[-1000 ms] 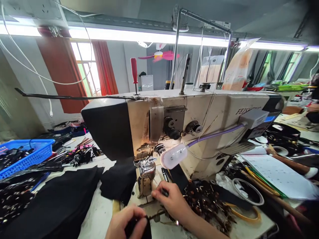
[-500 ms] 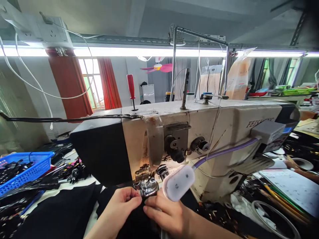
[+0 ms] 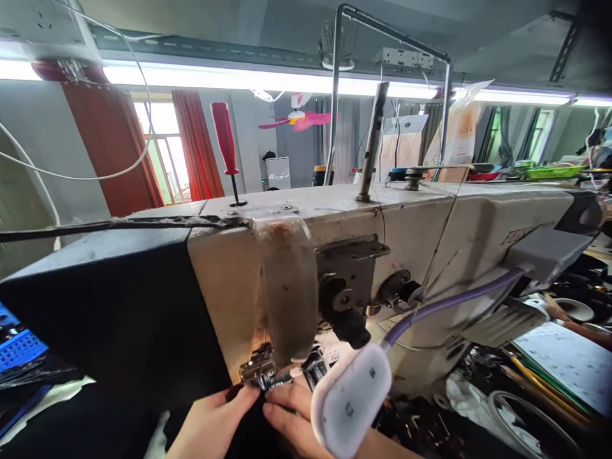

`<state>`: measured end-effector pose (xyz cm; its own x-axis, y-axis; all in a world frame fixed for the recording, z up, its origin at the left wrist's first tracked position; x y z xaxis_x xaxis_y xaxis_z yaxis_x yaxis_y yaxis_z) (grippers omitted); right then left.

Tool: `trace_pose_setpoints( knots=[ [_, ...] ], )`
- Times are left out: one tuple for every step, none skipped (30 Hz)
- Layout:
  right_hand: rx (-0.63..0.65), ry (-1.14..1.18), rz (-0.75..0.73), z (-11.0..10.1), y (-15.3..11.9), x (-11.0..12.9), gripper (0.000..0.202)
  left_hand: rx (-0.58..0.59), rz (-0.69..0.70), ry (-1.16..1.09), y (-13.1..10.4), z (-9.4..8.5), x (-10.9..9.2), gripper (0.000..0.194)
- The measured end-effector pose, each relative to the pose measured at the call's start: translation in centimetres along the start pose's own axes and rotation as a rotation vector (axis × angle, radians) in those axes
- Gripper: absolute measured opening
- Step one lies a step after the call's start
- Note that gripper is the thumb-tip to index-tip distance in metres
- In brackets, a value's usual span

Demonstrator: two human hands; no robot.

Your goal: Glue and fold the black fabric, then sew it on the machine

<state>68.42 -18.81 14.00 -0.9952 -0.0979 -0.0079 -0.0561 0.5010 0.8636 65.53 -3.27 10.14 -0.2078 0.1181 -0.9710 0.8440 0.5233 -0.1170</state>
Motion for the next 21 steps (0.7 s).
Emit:
trace_pose_setpoints(
  knots=[
    [0.021,0.014,0.03,0.2,0.0,-0.2,0.024,-0.002,0.004,0.007,0.0,0.0,0.0,0.034],
    [0.044,0.03,0.072,0.5,0.0,-0.4,0.022,-0.007,0.01,0.009,0.0,-0.1,0.0,0.035],
    [0.063,0.045,0.123,0.8,0.0,-0.8,0.021,-0.012,0.019,0.006,0.0,-0.1,0.0,0.036],
    [0.077,0.057,0.176,1.1,0.0,-1.2,0.021,-0.016,0.025,0.0,-0.1,-0.1,-0.1,0.038],
    [0.085,0.062,0.226,1.3,0.0,-1.6,0.022,-0.018,0.024,-0.005,-0.1,-0.1,-0.1,0.039],
    [0.086,0.061,0.262,1.5,0.0,-1.9,0.023,-0.022,0.017,-0.005,-0.2,-0.1,-0.1,0.041],
    [0.08,0.055,0.276,1.7,-0.1,-2.1,0.024,-0.028,0.008,-0.001,-0.2,-0.2,-0.1,0.042],
    [0.073,0.056,0.283,1.9,-0.2,-2.3,0.024,-0.034,0.003,0.009,-0.2,-0.3,-0.1,0.043],
    [0.068,0.061,0.276,2.2,-0.4,-2.4,0.024,-0.038,-0.003,0.023,-0.2,-0.4,0.0,0.043],
    [0.059,0.074,0.246,2.6,-0.5,-2.3,0.022,-0.042,-0.009,0.039,-0.2,-0.5,0.0,0.042],
    [0.041,0.092,0.204,2.9,-0.7,-2.1,0.021,-0.044,-0.012,0.054,-0.2,-0.5,0.0,0.042],
    [0.02,0.111,0.163,3.2,-1.0,-2.0,0.02,-0.043,-0.012,0.064,-0.2,-0.6,0.0,0.041],
    [-0.001,0.128,0.132,3.4,-1.2,-1.9,0.02,-0.042,-0.01,0.067,-0.2,-0.6,0.0,0.041],
    [-0.02,0.14,0.114,3.7,-1.5,-2.0,0.021,-0.041,-0.007,0.066,-0.1,-0.6,0.0,0.041],
    [-0.041,0.148,0.105,3.9,-1.8,-2.1,0.021,-0.042,-0.004,0.062,-0.1,-0.6,0.0,0.041],
    [-0.058,0.149,0.109,4.1,-2.0,-2.3,0.021,-0.044,-0.001,0.059,-0.1,-0.6,0.0,0.041],
    [-0.062,0.142,0.118,4.4,-2.2,-2.5,0.02,-0.046,0.003,0.055,-0.1,-0.6,-0.1,0.041],
    [-0.063,0.134,0.114,4.6,-2.3,-2.5,0.02,-0.047,0.009,0.052,-0.1,-0.6,-0.1,0.041],
    [-0.069,0.124,0.103,4.7,-2.3,-2.5,0.019,-0.047,0.015,0.05,-0.1,-0.6,-0.1,0.041],
    [-0.079,0.113,0.092,4.6,-2.2,-2.3,0.018,-0.047,0.02,0.046,0.0,-0.6,-0.2,0.041],
    [-0.096,0.099,0.078,4.4,-2.0,-2.2,0.017,-0.046,0.021,0.043,0.0,-0.6,-0.2,0.042]
  ],
)
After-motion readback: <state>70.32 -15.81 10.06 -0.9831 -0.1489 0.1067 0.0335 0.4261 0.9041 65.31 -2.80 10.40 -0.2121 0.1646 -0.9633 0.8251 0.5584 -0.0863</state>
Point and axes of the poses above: each hand's wrist, its own y-axis towards the middle knuckle, its own z-axis out of the palm, x = y × z, the point moved 10 cm from there along y, towards the middle knuckle, and after that the axes turned 4 degrees about z, right-handed, at the moved point
